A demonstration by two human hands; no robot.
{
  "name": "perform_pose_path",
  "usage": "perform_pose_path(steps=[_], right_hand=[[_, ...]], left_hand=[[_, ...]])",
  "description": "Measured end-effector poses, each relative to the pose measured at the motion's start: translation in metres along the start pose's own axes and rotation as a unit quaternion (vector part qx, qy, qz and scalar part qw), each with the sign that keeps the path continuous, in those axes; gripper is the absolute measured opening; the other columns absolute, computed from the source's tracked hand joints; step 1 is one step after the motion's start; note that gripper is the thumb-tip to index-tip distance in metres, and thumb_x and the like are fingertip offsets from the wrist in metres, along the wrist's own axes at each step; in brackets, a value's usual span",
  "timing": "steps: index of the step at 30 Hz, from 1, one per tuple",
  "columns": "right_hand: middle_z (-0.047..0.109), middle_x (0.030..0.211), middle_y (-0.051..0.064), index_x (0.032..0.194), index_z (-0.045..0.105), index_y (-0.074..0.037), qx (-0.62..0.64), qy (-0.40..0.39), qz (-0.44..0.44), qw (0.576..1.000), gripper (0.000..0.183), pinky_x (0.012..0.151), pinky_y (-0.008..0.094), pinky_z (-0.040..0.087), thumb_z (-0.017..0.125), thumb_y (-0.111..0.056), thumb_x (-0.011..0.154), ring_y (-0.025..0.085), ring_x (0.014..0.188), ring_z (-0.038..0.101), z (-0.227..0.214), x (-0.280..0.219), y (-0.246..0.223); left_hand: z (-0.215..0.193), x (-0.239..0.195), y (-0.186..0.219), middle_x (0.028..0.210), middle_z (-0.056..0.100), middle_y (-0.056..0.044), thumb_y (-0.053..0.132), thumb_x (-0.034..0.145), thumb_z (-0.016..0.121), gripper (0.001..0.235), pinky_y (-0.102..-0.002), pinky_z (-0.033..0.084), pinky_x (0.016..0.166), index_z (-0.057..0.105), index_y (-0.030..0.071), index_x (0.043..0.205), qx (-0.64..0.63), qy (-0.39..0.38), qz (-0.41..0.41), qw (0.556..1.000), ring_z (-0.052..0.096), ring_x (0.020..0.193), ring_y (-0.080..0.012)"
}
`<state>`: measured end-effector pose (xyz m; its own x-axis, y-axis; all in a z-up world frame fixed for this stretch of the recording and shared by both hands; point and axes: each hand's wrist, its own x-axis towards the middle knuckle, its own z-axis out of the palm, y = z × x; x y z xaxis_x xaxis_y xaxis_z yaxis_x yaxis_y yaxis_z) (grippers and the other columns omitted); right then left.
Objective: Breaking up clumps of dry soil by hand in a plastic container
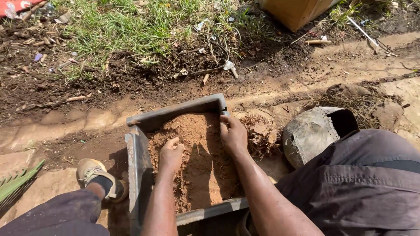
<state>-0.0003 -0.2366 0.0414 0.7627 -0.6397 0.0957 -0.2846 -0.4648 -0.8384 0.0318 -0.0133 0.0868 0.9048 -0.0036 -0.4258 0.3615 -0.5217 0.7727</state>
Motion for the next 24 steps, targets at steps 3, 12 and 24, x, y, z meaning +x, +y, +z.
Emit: perform_pose_path(steps=[3, 12, 24], right_hand=[[0.082, 0.109, -0.005, 0.12, 0.079, -0.044, 0.004, -0.128, 0.05, 0.99, 0.026, 0.099, 0.041, 0.06, 0.067, -0.046, 0.097, 0.024, 0.115, 0.075, 0.036, -0.024, -0.002], [0.058, 0.145, 0.017, 0.149, 0.063, -0.018, -0.152, -0.303, 0.107, 0.935, 0.067, 0.107, 0.052, 0.059, 0.075, -0.048, 0.091, 0.044, 0.129, 0.067, 0.093, -0.079, 0.071], [0.058, 0.143, 0.011, 0.153, 0.053, -0.014, -0.181, -0.318, 0.093, 0.926, 0.06, 0.112, 0.042, 0.055, 0.072, -0.029, 0.099, 0.031, 0.121, 0.069, 0.055, -0.088, 0.041]], left_hand=[[-0.014, -0.011, 0.012, 0.127, 0.075, -0.018, 0.02, 0.101, 0.06, 0.055, -0.04, 0.059, 0.089, 0.059, 0.006, 0.154, -0.004, 0.005, -0.01, 1.0, 0.076, 0.101, -0.0248], [-0.024, -0.033, 0.028, 0.147, 0.063, -0.024, 0.013, 0.105, 0.048, 0.069, -0.048, 0.058, 0.1, 0.031, 0.014, 0.171, 0.009, -0.015, -0.006, 1.0, 0.07, 0.118, -0.0348], [0.021, -0.024, 0.049, 0.132, 0.07, -0.01, 0.02, 0.104, 0.054, 0.084, -0.035, 0.063, 0.079, 0.01, 0.025, 0.176, 0.074, -0.111, 0.004, 0.991, 0.072, 0.098, -0.0202]])
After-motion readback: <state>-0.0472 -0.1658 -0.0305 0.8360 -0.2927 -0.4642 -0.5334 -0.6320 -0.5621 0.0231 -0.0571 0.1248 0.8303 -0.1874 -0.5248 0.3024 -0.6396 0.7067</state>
